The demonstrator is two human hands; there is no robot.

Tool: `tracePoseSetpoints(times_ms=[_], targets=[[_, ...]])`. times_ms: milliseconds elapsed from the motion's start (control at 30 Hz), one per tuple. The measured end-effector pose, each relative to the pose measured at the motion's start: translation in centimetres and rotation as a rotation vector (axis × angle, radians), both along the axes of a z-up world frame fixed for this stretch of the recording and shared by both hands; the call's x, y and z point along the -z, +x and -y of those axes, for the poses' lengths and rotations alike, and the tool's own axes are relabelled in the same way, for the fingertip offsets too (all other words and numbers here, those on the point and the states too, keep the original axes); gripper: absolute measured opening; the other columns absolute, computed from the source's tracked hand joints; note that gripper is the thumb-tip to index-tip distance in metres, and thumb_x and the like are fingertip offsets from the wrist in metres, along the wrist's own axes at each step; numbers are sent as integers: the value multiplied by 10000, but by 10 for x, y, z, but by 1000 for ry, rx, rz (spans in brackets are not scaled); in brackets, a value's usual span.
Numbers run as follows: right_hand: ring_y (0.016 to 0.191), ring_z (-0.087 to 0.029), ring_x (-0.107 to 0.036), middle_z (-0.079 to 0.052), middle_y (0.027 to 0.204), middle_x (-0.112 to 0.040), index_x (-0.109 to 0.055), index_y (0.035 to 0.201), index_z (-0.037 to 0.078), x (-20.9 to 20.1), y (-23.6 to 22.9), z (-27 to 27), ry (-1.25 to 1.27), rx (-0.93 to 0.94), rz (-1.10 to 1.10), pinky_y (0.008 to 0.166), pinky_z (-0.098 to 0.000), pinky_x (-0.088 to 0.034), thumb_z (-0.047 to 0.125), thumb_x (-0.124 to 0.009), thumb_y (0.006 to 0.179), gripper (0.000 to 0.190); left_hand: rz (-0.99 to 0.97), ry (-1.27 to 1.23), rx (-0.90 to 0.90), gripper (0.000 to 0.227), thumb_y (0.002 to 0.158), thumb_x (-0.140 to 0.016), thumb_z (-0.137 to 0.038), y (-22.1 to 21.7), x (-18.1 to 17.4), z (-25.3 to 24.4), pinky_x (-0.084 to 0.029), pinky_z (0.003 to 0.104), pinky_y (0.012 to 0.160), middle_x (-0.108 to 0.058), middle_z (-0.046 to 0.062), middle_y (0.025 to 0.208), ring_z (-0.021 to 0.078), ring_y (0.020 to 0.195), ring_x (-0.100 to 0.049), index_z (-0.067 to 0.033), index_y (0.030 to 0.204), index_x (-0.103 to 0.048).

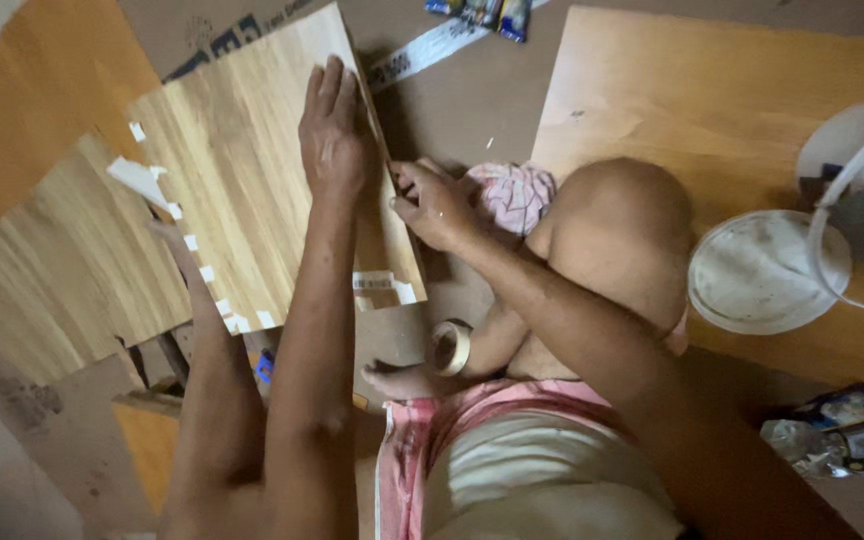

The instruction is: The person sits on the floor and applies masking tape to the edges of a rectangular wooden board. They tear pieces of tape and press them along the sides, then use a metal file to smooth the taped edges and a cloth to wipe the surface.

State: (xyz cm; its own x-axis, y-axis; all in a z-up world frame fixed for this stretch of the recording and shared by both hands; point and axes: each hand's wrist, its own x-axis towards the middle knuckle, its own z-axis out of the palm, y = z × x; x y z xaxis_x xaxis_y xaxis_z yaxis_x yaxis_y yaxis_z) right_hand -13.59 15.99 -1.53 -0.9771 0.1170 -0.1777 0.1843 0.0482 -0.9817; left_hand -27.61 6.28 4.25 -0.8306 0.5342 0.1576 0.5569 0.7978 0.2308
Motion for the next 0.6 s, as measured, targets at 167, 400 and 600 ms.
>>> tracePoseSetpoints(times_ms=[167, 400, 600], targets=[[870, -191, -681, -96, 1068, -639, -593, 1322, 13, -5, -10, -6, -90, -28, 59, 782, -324, -581, 110, -754, 865, 494, -38, 32, -39, 303, 1057, -596, -74, -35, 4, -11, -437, 468, 1173, -561, 234, 1477, 443, 1400, -494, 39, 1335, -638], [892, -172, -720, -87, 1073, -687, -605, 1330, 35, -11, -11, -12, -46, -66, 137, 797, -311, -590, 132, -766, 868, 499, 108, 119, -102, 333, 1030, -526, -45, -43, -6, -19, -482, 442, 1158, -629, 207, 1409, 412, 1362, -565, -20, 1329, -671], [968, -169, -742, -100, 1192, -679, -618, 1404, 101, -18, 1, -10, 34, -15, -35, 846, -290, -611, 111, -766, 912, 513, -20, 158, 48, 329, 1012, -613, 4, 34, -8, 11, -455, 502, 1160, -581, 238, 1457, 461, 1397, -508, 5, 1338, -650]])
